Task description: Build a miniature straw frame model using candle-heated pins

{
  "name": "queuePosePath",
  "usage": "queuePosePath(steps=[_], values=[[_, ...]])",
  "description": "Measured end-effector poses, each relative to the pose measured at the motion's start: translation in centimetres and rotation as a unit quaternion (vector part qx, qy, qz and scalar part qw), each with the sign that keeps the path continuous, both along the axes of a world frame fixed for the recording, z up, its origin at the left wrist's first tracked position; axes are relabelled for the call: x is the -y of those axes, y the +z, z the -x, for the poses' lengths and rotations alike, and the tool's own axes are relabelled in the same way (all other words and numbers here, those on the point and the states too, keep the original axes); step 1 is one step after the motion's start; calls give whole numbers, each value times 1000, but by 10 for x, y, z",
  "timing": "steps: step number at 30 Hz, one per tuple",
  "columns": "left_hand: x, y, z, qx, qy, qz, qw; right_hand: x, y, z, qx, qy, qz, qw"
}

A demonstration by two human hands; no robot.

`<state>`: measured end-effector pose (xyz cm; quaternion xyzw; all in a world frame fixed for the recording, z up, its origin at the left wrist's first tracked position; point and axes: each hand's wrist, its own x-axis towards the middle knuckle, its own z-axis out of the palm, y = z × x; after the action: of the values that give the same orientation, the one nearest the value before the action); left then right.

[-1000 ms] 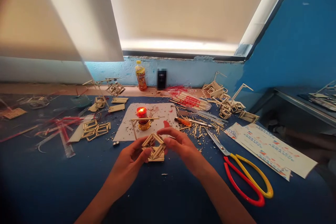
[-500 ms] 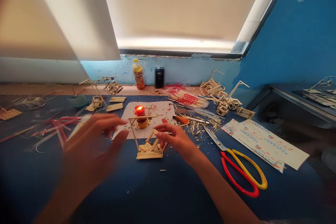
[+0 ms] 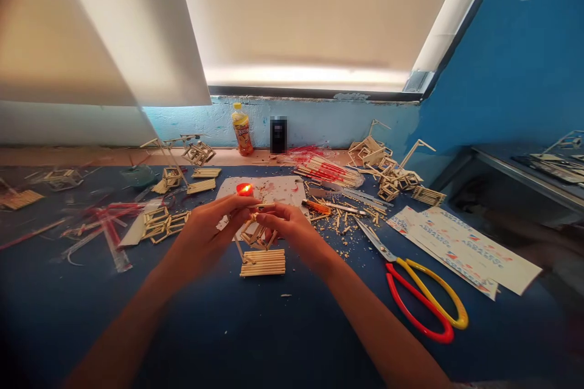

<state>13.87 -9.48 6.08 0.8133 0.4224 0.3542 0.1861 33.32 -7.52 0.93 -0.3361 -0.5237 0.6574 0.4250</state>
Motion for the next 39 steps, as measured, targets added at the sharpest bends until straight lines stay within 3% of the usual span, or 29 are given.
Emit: queuePosePath(steps=[18,22,25,28,31,39], values=[[4,-2,-2,29,5,6,1000,7,-1,-6,34,-10,18,999],[17,-15,6,95,90,7,991,12,-7,-14,87,-25,23,996],[31,-34,17,72,154,74,983,11,-13,-14,157,-18,8,987],[44,-53,25,-38,152,154,975,8,-12,-10,234,12,-28,972],[54,-66,24,-70,146,168,972,6,-5,-6,296,53,-70,951],[55,-74,10,-95,154,153,972,7,3,-19,365,139,-136,911]])
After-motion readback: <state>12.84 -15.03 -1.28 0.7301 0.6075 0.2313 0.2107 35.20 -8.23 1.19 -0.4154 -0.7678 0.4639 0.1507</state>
